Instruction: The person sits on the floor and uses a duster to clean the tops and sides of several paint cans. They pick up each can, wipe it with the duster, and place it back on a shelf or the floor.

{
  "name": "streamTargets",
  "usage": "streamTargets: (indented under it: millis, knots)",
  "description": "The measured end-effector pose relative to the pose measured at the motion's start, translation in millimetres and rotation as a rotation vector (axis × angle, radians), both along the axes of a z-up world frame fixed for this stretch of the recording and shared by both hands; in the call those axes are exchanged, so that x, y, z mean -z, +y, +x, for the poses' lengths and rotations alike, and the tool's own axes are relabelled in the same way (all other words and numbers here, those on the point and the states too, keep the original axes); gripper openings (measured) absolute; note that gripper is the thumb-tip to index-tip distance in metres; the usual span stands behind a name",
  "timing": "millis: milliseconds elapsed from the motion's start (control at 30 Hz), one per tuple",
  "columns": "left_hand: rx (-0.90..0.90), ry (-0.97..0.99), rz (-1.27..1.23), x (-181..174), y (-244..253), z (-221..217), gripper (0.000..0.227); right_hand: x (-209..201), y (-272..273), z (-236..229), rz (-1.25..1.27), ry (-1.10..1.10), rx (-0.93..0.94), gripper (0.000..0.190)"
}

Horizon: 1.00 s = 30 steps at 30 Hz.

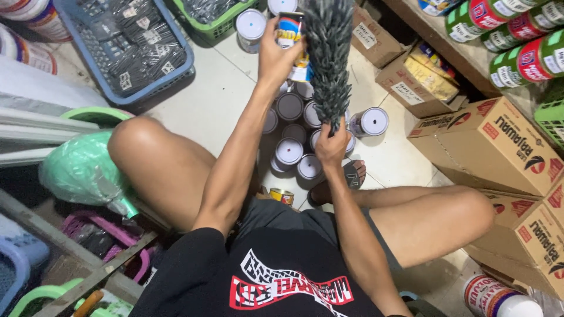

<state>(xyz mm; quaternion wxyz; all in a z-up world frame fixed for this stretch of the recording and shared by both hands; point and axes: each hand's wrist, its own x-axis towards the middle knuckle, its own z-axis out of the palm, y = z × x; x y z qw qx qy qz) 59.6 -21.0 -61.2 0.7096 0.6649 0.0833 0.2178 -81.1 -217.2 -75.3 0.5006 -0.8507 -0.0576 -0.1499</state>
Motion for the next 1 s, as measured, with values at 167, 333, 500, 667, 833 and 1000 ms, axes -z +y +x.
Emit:
streamTargets:
  millis: [167,333,500,667,833,1000]
  knots:
    - [0.012,0.157,-0.157,-60,-6,-33,0.068,23,-11,7,-0.027,0.207,0.037,0.023]
    - [0.015,-0.005,-0.189,-65,-2,-34,0.062,25,-13,8,0.021,0.102,0.082,0.030]
    - [0.186,-0.282,-0.305,-55,-1,-36,0.044,65,-18,19,-0.074,0.275,0.006,0.029]
    - [0.248,-0.301,-0.096,-54,10,-50,0.069,83,-21,8,-0.233,0.590,0.045,0.050]
    - [0.175,-0.239,0.108,-45,6,-61,0.087,109,-25,15,-0.144,0.518,-0.142,0.059]
    - [0.146,-0.122,0.050,-42,-11,-53,0.090,44,-19,40,0.142,0.157,-0.141,0.066]
